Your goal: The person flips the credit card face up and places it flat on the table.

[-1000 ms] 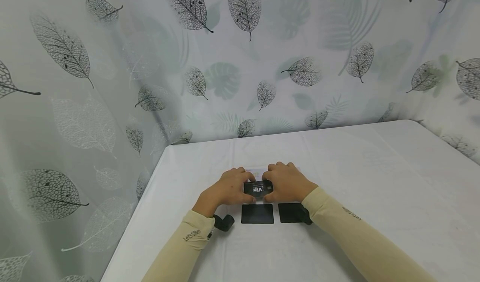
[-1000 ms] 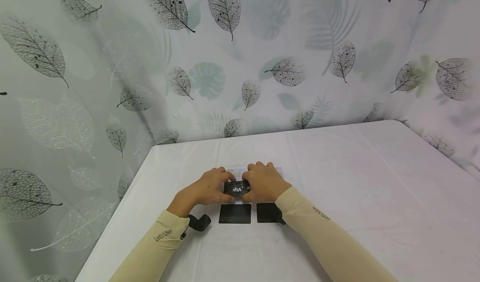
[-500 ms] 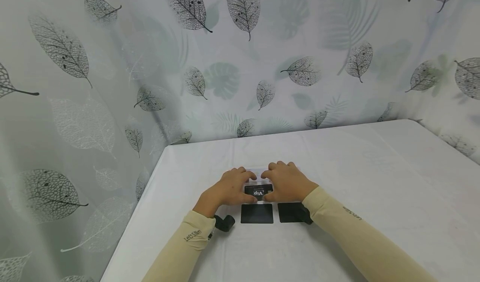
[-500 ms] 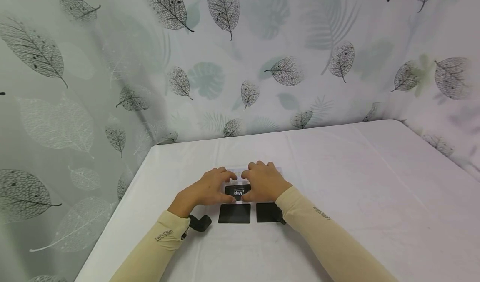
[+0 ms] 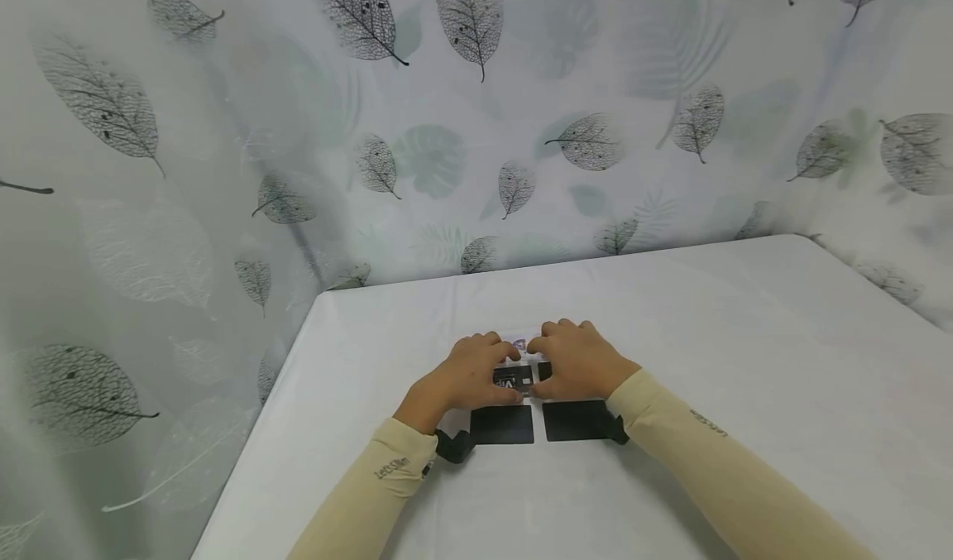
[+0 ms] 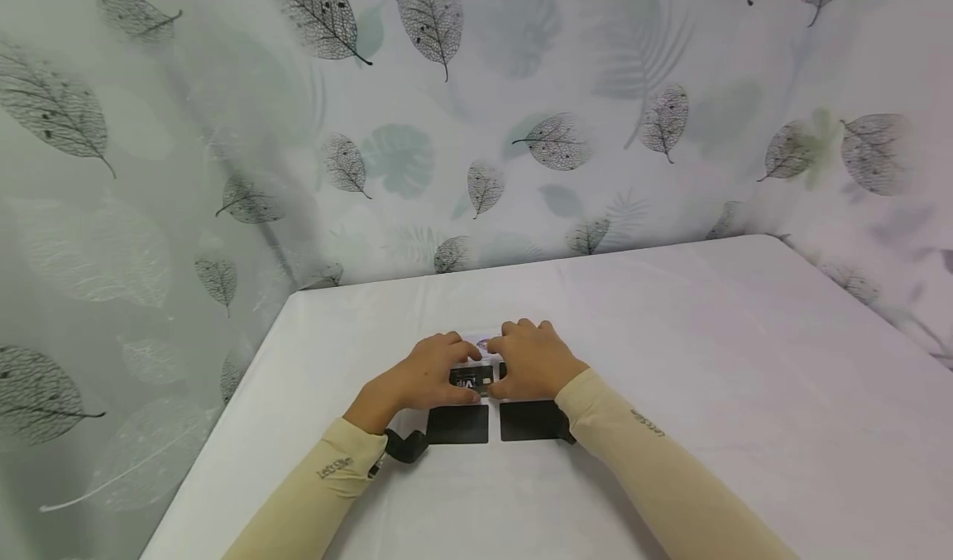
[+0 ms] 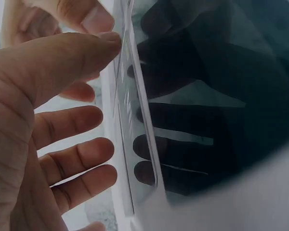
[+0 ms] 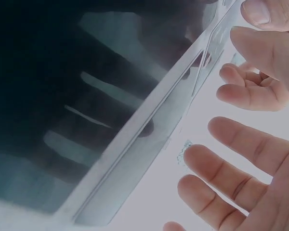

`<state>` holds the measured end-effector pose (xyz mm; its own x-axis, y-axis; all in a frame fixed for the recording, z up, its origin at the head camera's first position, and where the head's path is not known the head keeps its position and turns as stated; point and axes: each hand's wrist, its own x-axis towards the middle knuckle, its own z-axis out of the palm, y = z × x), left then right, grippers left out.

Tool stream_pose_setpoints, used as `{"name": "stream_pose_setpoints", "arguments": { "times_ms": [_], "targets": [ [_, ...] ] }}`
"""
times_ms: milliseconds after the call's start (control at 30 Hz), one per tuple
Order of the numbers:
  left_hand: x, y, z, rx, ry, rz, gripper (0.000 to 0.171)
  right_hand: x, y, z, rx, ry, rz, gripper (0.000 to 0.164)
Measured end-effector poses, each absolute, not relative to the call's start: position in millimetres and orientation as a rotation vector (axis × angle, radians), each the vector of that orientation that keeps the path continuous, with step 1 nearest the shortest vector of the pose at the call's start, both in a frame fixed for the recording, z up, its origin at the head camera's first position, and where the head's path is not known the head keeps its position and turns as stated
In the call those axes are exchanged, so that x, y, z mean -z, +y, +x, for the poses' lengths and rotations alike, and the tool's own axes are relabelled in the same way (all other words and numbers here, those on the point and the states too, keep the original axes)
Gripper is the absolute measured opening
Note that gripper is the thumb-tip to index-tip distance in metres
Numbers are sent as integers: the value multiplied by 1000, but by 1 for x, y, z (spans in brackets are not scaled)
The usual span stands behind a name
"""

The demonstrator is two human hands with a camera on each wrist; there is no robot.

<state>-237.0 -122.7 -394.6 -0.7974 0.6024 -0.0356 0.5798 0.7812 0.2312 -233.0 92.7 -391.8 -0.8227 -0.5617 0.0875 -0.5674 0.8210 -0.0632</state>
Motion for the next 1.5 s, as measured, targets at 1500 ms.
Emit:
{"name": "stream_pose_setpoints", "arguments": {
  "times_ms": [1500],
  "targets": [
    [394,-72,-238,-186,2873,944,47,392,133,-230,-209,-3069,757,47]
  ]
}}
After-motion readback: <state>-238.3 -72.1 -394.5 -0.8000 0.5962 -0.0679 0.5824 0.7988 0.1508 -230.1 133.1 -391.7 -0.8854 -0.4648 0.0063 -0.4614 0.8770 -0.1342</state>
